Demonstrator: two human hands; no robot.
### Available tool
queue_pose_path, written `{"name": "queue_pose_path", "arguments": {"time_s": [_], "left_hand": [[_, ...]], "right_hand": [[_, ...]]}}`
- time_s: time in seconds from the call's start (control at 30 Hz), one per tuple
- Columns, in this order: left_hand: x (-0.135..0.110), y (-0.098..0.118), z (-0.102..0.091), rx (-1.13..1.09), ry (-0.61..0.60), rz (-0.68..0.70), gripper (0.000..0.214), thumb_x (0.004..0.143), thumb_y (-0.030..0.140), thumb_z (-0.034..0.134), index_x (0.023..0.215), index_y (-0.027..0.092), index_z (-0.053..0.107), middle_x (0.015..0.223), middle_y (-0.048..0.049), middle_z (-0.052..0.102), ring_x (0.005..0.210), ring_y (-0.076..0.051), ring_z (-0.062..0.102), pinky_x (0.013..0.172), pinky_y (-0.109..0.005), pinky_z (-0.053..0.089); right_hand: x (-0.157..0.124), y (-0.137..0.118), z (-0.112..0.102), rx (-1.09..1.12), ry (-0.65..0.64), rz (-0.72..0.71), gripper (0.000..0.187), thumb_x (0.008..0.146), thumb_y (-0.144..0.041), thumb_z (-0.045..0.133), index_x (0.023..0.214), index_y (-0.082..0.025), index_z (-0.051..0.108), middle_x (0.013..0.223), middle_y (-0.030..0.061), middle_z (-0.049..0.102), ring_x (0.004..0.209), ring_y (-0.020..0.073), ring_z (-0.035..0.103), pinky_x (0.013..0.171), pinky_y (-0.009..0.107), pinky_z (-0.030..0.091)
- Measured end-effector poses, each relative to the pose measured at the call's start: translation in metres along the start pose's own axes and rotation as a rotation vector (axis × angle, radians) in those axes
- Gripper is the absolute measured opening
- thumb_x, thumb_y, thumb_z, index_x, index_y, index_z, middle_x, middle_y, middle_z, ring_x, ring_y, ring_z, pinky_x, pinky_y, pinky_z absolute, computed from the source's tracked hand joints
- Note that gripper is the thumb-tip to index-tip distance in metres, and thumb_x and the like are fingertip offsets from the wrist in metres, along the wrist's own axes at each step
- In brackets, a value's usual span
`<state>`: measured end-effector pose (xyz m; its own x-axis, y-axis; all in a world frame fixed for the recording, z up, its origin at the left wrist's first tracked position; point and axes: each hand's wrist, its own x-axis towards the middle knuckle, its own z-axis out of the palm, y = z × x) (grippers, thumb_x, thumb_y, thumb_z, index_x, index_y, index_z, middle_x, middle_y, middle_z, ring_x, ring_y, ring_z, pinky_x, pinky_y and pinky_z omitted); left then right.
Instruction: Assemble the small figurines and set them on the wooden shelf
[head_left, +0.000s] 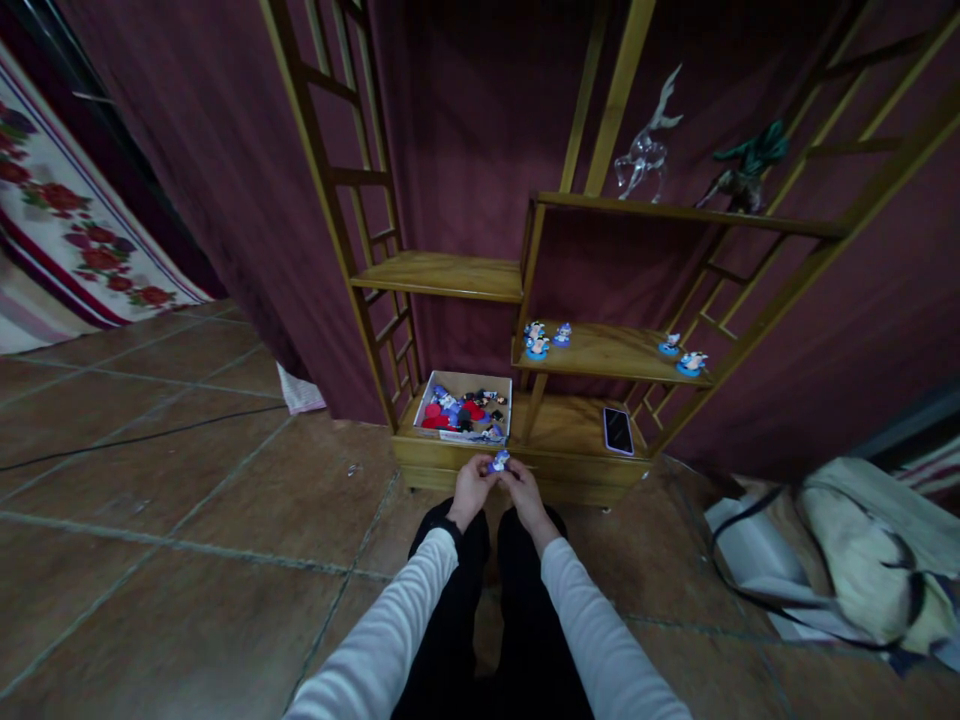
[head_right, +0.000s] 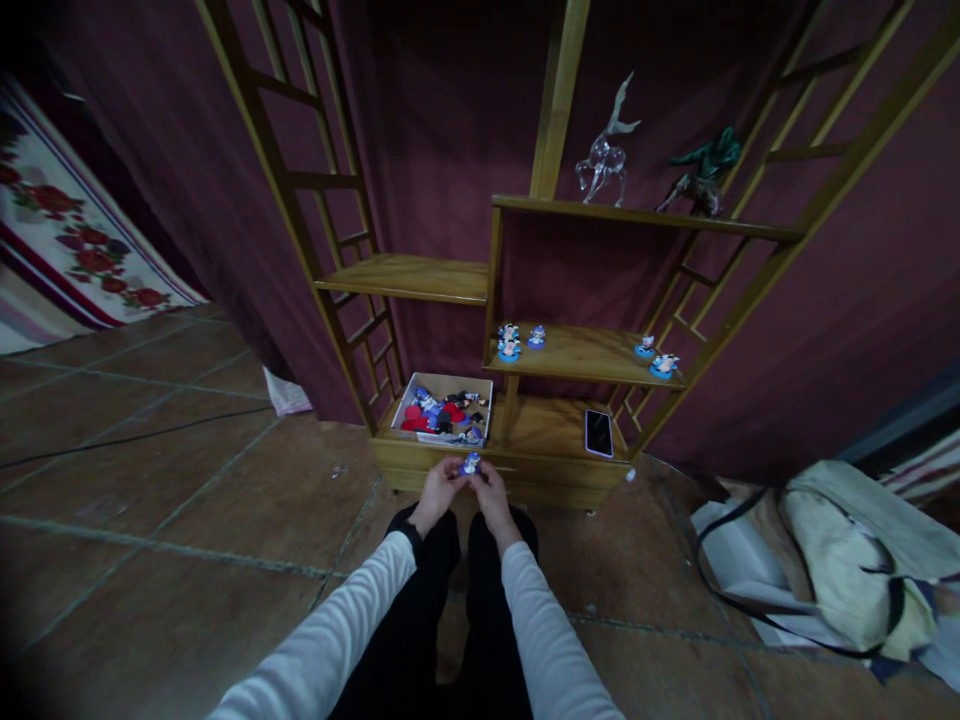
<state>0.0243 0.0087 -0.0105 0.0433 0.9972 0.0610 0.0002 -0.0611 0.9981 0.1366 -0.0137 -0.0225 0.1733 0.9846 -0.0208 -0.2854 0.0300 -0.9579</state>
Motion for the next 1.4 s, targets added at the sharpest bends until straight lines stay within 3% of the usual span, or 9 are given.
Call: {"name": "queue_pose_path", "arguments": {"time_s": [0.3, 0.67, 0.93, 1.17, 1.4], "left_hand": [[0.001, 0.008, -0.006, -0.244, -0.069, -0.172, 0.028, 0.057, 0.019, 0.074, 0.085, 0.013, 0.070, 0.082, -0.0069, 0.070, 0.075, -0.017, 0.062, 0.077, -0.030, 0.046], [0.003, 0.014, -0.008, -0.335, -0.127, -0.233, 0.043, 0.053, 0.024, 0.080, 0.092, 0.012, 0.069, 0.081, -0.0072, 0.070, 0.069, -0.014, 0.062, 0.070, -0.026, 0.047], [0.002, 0.019, -0.009, -0.409, -0.185, -0.308, 0.041, 0.058, 0.025, 0.079, 0.095, 0.012, 0.067, 0.087, -0.0111, 0.070, 0.079, -0.018, 0.065, 0.076, -0.029, 0.049], [0.001, 0.021, -0.009, -0.450, -0.192, -0.367, 0.032, 0.065, 0.026, 0.074, 0.093, 0.013, 0.066, 0.092, -0.0131, 0.070, 0.084, -0.020, 0.066, 0.078, -0.032, 0.050], [-0.001, 0.029, -0.010, -0.514, -0.237, -0.374, 0.027, 0.074, 0.029, 0.065, 0.096, 0.013, 0.064, 0.093, -0.0140, 0.069, 0.087, -0.021, 0.066, 0.079, -0.033, 0.050]], "right_hand": [[-0.003, -0.004, 0.003, 0.118, 0.065, 0.036, 0.033, 0.061, -0.037, 0.071, 0.089, -0.020, 0.067, 0.096, 0.0044, 0.068, 0.088, 0.0191, 0.063, 0.083, 0.037, 0.050], [0.001, -0.004, 0.001, 0.056, 0.033, 0.010, 0.035, 0.061, -0.043, 0.072, 0.086, -0.021, 0.064, 0.087, 0.0029, 0.067, 0.078, 0.0179, 0.063, 0.073, 0.033, 0.051], [0.003, -0.012, -0.002, -0.029, 0.007, 0.033, 0.035, 0.062, -0.050, 0.069, 0.080, -0.021, 0.061, 0.076, 0.0005, 0.064, 0.070, 0.0159, 0.061, 0.065, 0.029, 0.049], [-0.002, -0.023, -0.006, 0.033, -0.048, 0.031, 0.030, 0.063, -0.048, 0.070, 0.077, -0.022, 0.063, 0.081, 0.0013, 0.065, 0.071, 0.0153, 0.062, 0.067, 0.030, 0.050], [-0.005, -0.023, -0.010, 0.134, -0.015, 0.063, 0.033, 0.060, -0.043, 0.073, 0.083, -0.021, 0.065, 0.082, 0.0027, 0.065, 0.073, 0.0149, 0.061, 0.074, 0.032, 0.051]]}}
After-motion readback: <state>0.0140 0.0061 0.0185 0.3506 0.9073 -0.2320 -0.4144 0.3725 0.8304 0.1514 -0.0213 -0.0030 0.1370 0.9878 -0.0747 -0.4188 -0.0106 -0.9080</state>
